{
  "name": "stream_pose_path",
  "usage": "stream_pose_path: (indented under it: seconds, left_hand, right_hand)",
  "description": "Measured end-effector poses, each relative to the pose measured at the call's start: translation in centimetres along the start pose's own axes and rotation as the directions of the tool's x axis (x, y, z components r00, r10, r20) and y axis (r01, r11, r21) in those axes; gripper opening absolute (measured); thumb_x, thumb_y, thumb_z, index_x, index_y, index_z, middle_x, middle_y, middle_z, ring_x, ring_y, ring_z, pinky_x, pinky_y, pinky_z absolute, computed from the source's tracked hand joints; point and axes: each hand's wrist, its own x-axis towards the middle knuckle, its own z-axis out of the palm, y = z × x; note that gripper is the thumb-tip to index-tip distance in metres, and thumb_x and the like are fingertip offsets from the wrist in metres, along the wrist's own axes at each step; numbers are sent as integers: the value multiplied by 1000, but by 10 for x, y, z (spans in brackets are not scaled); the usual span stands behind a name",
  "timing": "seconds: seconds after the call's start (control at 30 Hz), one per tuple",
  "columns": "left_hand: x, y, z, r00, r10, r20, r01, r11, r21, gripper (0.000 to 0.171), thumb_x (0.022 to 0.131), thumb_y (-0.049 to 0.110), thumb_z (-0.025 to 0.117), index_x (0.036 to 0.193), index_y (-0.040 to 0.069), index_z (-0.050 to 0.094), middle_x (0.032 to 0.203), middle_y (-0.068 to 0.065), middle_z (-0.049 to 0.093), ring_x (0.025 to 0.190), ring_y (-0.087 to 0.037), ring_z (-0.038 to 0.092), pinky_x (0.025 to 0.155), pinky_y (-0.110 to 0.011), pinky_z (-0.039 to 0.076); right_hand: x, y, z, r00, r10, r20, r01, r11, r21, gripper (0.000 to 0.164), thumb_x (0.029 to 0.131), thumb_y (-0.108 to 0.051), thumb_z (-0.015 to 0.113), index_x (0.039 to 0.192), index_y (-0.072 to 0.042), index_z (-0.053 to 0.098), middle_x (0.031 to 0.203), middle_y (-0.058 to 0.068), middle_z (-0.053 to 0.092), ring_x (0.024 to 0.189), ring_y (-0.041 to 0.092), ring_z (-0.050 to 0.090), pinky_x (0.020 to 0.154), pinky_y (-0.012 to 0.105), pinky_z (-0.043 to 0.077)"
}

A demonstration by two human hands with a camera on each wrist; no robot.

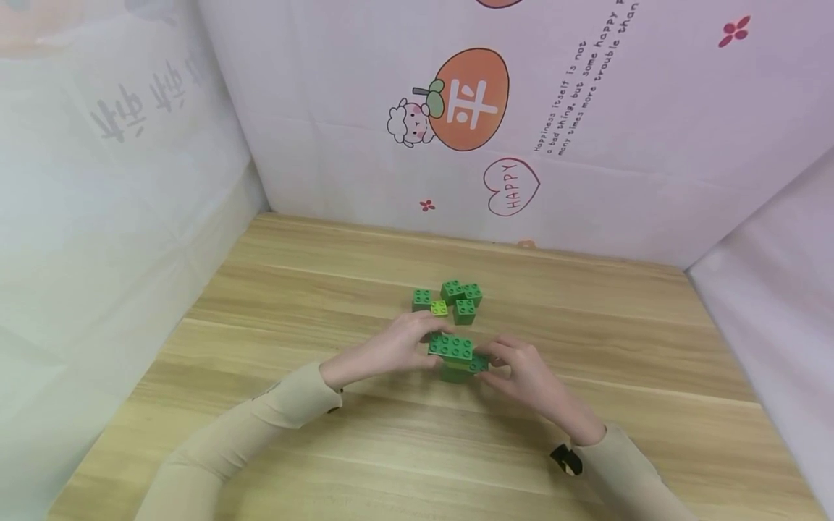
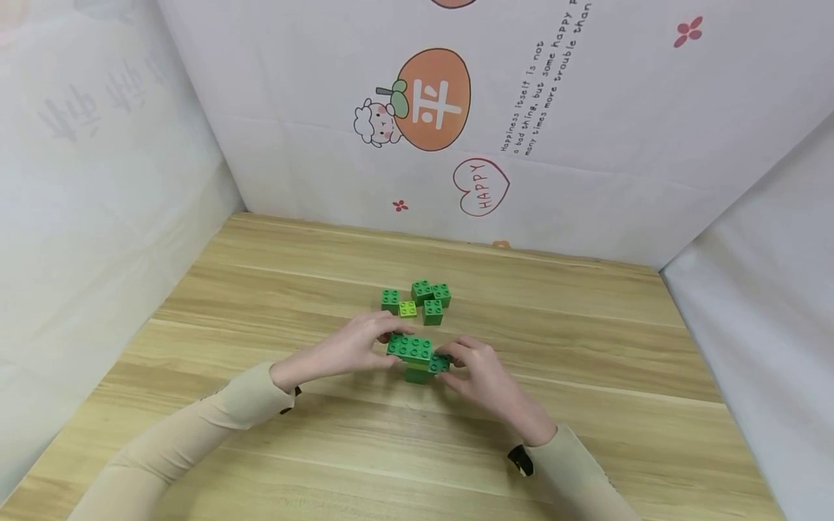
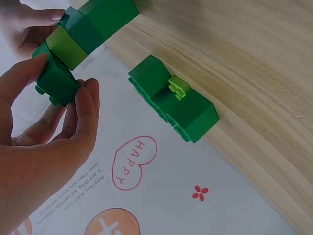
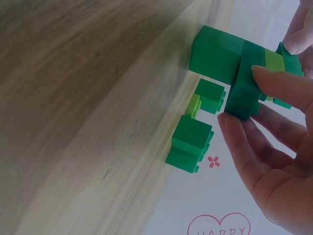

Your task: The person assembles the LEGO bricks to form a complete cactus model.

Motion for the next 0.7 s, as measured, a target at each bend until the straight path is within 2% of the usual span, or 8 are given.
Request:
stream_pose_path:
  seconds: [0.2, 0.37, 0.47, 0.7]
  left_hand:
    - [-1, -4, -1, 1000, -22, 10, 22, 999, -32, 51, 84, 23, 79, 130, 9, 62, 123, -7, 67, 102, -16, 65, 86, -23, 58]
    - [-4, -10, -2, 999, -27, 32, 32, 989, -147, 54, 84, 27, 79, 132, 11, 61, 124, -6, 67, 103, -14, 64, 89, -23, 58]
    - [-7, -14, -4, 999, -27, 39, 34, 978, -208, 53, 85, 26, 78, 133, 11, 61, 126, -6, 67, 104, -15, 65, 89, -21, 57]
    - [-8, -21, -8, 999, -48, 18, 51, 964, -262, 39, 95, 27, 67, 129, 7, 62, 118, -6, 68, 104, -16, 65, 89, -21, 57]
  right_hand:
    - [0, 0, 0, 1000, 1, 0, -1, 1000, -2, 32, 74, -4, 84, 103, 1, 71, 96, 11, 72, 82, 20, 71, 69, 27, 63]
    - [0, 0, 0, 1000, 6, -2, -6, 1000, 1, 33, 73, -3, 84, 103, 1, 71, 97, 11, 72, 82, 20, 71, 69, 27, 63]
    - [0, 0, 0, 1000, 6, 1, -6, 1000, 1, 33, 73, -3, 84, 104, 1, 71, 96, 11, 72, 82, 19, 71, 69, 27, 63]
    - [0, 1, 0, 1000, 4, 0, -4, 1000, 1, 32, 74, -3, 84, 103, 1, 71, 96, 10, 72, 82, 18, 71, 69, 26, 63]
